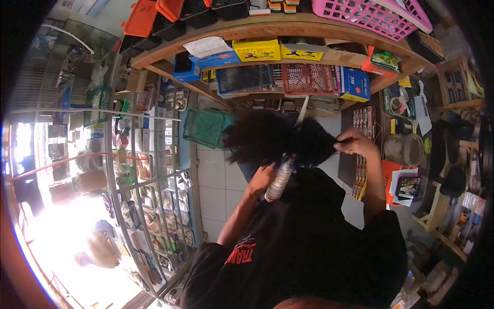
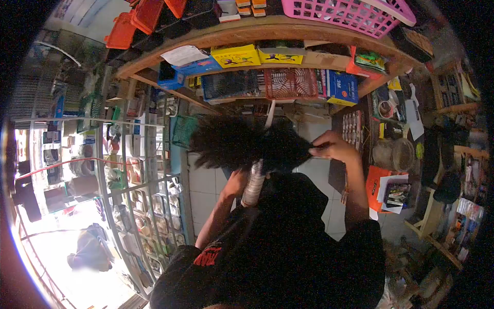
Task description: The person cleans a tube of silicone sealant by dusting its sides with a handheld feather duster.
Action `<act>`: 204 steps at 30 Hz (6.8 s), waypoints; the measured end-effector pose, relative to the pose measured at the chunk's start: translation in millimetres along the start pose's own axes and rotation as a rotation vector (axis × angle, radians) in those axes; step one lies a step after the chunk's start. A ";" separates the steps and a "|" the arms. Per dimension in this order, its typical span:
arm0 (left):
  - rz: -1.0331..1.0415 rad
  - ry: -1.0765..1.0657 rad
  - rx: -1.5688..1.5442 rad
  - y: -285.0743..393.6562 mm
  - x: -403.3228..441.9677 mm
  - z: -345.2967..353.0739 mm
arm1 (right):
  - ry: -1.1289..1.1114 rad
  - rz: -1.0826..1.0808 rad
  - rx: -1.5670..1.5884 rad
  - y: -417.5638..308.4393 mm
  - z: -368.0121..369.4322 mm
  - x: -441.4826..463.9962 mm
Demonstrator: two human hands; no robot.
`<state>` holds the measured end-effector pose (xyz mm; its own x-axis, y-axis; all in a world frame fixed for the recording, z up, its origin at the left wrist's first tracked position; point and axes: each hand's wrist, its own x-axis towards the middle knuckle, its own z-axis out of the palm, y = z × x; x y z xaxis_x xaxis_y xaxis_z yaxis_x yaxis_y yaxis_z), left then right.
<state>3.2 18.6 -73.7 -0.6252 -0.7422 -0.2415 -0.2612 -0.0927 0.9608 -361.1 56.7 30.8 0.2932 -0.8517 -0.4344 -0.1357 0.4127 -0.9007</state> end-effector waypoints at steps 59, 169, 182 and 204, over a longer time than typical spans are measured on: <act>-0.209 0.120 -0.339 114.2 15.0 -5.0 | 0.388 -0.550 -0.407 -73.7 109.4 18.3; -0.001 0.053 -0.986 30.5 27.9 -18.3 | -0.098 -0.086 0.055 10.7 69.2 4.6; -0.117 -0.059 -1.250 71.0 34.4 -16.0 | 0.193 -0.279 -0.025 0.7 58.1 9.7; -0.187 -0.160 -1.269 64.6 45.3 -29.3 | 0.130 0.034 -0.062 9.0 -5.4 -54.4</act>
<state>-20.5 -40.5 -18.6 -0.7584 -0.5710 -0.3143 0.4682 -0.8128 0.3466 -383.4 104.9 46.3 0.1629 -0.8741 -0.4577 -0.2028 0.4243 -0.8825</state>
